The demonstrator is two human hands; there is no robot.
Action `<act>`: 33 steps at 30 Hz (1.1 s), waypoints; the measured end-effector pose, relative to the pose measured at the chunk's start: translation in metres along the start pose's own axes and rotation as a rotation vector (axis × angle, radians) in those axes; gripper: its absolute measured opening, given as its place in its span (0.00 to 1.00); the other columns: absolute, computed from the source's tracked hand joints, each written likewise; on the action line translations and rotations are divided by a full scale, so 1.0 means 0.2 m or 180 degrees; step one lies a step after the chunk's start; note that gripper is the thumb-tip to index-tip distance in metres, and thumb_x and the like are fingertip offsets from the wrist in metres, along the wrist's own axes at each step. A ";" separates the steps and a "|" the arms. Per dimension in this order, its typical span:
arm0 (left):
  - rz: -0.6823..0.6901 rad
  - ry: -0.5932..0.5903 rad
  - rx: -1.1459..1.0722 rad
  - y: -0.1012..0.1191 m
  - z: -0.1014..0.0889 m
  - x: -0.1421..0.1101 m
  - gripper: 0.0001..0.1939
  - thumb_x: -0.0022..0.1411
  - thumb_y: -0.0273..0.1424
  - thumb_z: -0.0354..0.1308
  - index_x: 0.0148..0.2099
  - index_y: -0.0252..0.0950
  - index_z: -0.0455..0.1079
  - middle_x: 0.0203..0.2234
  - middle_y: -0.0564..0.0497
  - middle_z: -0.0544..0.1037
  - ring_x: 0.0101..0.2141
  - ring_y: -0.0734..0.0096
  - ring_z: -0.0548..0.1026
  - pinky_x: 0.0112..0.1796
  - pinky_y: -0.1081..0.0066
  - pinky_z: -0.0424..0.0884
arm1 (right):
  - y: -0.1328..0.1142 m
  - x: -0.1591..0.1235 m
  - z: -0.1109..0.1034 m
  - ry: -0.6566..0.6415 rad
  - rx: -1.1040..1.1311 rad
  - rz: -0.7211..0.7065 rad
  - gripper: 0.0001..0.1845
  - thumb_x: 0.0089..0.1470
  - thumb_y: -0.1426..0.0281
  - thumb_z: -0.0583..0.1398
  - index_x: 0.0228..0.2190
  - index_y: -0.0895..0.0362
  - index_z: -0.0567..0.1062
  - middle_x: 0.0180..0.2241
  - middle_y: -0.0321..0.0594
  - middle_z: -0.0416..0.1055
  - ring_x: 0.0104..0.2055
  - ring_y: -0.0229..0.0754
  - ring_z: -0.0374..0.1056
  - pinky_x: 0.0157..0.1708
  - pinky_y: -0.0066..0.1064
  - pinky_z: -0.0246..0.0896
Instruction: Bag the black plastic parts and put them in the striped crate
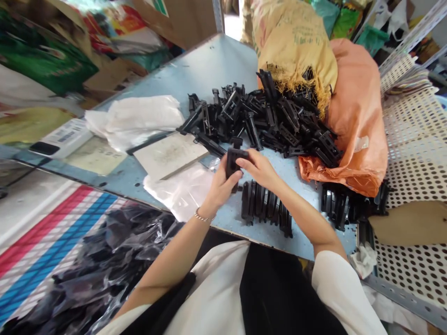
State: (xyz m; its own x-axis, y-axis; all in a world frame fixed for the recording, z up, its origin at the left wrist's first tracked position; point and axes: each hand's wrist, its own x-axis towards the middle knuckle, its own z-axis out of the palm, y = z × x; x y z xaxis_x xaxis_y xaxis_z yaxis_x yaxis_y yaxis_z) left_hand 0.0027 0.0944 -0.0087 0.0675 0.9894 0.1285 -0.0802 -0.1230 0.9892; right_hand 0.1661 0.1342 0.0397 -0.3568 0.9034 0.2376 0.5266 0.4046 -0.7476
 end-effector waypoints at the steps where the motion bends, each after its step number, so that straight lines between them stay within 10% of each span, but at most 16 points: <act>1: -0.0288 -0.0198 -0.0360 0.04 0.01 -0.01 0.34 0.57 0.45 0.65 0.62 0.39 0.63 0.47 0.44 0.74 0.49 0.55 0.74 0.48 0.60 0.72 | -0.03 -0.05 -0.01 0.0035 -0.0154 -0.0041 0.27 0.65 0.46 0.49 0.43 0.55 0.70 0.36 0.40 0.72 0.39 0.44 0.67 0.40 0.36 0.63; 7: -0.1532 -0.0686 -0.1706 0.12 0.08 -0.24 0.31 0.50 0.35 0.72 0.53 0.41 0.63 0.34 0.56 0.71 0.27 0.77 0.71 0.28 0.74 0.70 | -0.01 -0.20 -0.04 0.0130 -0.1000 -0.0431 0.30 0.66 0.46 0.42 0.31 0.54 0.71 0.32 0.44 0.70 0.38 0.46 0.65 0.43 0.38 0.60; 13: -0.2046 -0.0441 -0.2278 0.12 0.11 -0.30 0.27 0.49 0.39 0.71 0.46 0.37 0.63 0.28 0.57 0.71 0.22 0.79 0.68 0.22 0.76 0.65 | 0.00 -0.32 0.04 0.0007 -0.0530 0.0216 0.32 0.68 0.48 0.37 0.30 0.54 0.68 0.25 0.36 0.66 0.28 0.40 0.63 0.31 0.32 0.57; 18: -0.2383 -0.0140 -0.2253 0.11 0.07 -0.29 0.23 0.49 0.43 0.69 0.39 0.35 0.66 0.27 0.54 0.73 0.23 0.77 0.71 0.23 0.75 0.67 | -0.10 -0.53 0.10 -0.0740 -0.1319 -0.1054 0.31 0.67 0.47 0.44 0.31 0.56 0.72 0.31 0.43 0.71 0.35 0.44 0.66 0.36 0.34 0.57; 25: -0.1240 0.0495 -0.1843 0.12 0.10 -0.43 0.20 0.54 0.41 0.67 0.42 0.40 0.63 0.32 0.56 0.74 0.22 0.79 0.69 0.24 0.76 0.67 | -0.16 -0.71 0.19 -0.1201 -0.0483 -0.0413 0.25 0.71 0.58 0.43 0.30 0.56 0.70 0.28 0.39 0.71 0.28 0.38 0.65 0.31 0.30 0.58; 33: -0.2603 -0.2110 -0.1149 0.06 -0.28 -0.55 0.19 0.56 0.44 0.66 0.43 0.35 0.73 0.23 0.50 0.77 0.19 0.70 0.73 0.20 0.72 0.68 | -0.26 -0.64 0.09 -0.1270 -0.1632 -0.1134 0.21 0.65 0.66 0.57 0.57 0.55 0.69 0.51 0.51 0.71 0.51 0.51 0.67 0.47 0.42 0.66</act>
State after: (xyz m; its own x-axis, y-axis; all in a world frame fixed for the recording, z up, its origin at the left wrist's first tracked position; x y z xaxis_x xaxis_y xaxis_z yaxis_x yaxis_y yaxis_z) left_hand -0.0618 -0.0118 -0.0153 0.7417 0.5119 -0.4334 -0.0462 0.6836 0.7284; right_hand 0.1701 -0.0051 0.0378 -0.7753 0.6244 0.0953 0.5859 0.7673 -0.2607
